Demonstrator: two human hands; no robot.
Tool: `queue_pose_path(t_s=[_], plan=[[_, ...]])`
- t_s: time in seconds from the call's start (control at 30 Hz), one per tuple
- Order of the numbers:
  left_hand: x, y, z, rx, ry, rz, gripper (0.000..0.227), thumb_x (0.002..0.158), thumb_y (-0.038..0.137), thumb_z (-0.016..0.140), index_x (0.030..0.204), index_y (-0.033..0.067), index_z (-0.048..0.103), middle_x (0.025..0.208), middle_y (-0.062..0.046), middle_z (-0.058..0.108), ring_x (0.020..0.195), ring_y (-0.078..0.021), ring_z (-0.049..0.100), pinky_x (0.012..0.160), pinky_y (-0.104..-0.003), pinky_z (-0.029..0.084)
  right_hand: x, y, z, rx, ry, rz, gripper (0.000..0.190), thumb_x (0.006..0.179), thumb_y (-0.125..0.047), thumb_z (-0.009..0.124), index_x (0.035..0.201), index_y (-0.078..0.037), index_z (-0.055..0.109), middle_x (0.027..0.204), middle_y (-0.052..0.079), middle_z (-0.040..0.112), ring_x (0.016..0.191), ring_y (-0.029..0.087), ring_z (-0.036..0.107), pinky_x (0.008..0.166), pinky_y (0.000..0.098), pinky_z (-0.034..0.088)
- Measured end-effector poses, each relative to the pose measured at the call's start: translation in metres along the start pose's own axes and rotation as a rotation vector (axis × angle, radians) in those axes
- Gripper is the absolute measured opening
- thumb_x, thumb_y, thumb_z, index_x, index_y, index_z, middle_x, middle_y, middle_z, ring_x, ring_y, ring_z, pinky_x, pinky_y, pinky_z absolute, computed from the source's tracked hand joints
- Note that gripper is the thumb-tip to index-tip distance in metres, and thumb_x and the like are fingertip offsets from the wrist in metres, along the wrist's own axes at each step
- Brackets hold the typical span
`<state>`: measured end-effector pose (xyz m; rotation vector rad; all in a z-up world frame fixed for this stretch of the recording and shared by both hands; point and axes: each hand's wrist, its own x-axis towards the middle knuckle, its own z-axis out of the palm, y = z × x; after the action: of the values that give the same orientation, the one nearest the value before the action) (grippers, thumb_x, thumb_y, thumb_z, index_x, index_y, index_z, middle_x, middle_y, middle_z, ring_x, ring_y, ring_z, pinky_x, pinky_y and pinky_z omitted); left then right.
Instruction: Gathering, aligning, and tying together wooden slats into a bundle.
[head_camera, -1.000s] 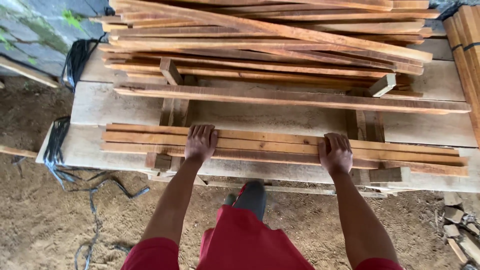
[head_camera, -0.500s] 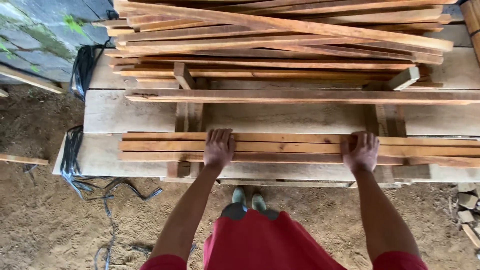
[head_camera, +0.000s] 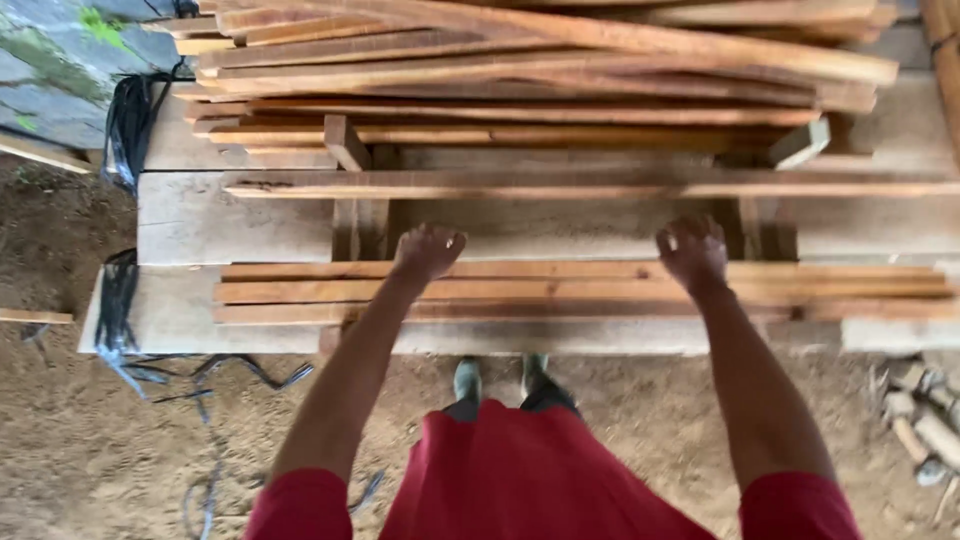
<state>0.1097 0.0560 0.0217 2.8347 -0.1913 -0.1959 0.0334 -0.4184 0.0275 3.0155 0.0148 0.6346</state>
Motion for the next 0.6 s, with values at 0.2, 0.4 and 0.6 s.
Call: queue_pose_path(t_s=[0.2,0.4,0.6], plan=[[0.084,0.021,-0.056,-0.078,0.298,0.341,0.021,0.101,0.030,0.063,0.097,0.0105,0.069,0.098,-0.013,0.072,0.102,-0.0366,0.071,0.103,-0.053,0.050,0.101,-0.008,-0.013,0.306,0.151,-0.270,0.035,0.088,-0.029,0.084,0.107,-0.005,0.068,0.107,0.013,0.062,0.102,0.037,0.065,0.085,0.0479,0.053],[0.116,0.045,-0.060,0.205,-0.451,0.074,0.064,0.103,0.063,0.032,0.141,0.0190,0.058,0.143,-0.011,0.063,0.132,-0.0437,0.058,0.112,-0.064,0.035,0.180,-0.008,-0.073,0.349,-0.957,0.082,0.064,0.092,-0.069,0.055,0.127,-0.019,0.073,0.124,0.022,0.074,0.125,0.045,0.064,0.109,0.0557,0.046],[0.126,0.026,-0.047,0.220,-0.539,0.097,0.072,0.103,0.074,0.022,0.133,0.0210,0.061,0.129,-0.011,0.071,0.128,-0.0368,0.062,0.113,-0.062,0.036,0.204,0.014,-0.046,0.383,-1.265,0.115,0.092,0.078,-0.087,0.060,0.101,0.001,0.074,0.102,0.025,0.080,0.100,0.043,0.072,0.100,0.0458,0.051]])
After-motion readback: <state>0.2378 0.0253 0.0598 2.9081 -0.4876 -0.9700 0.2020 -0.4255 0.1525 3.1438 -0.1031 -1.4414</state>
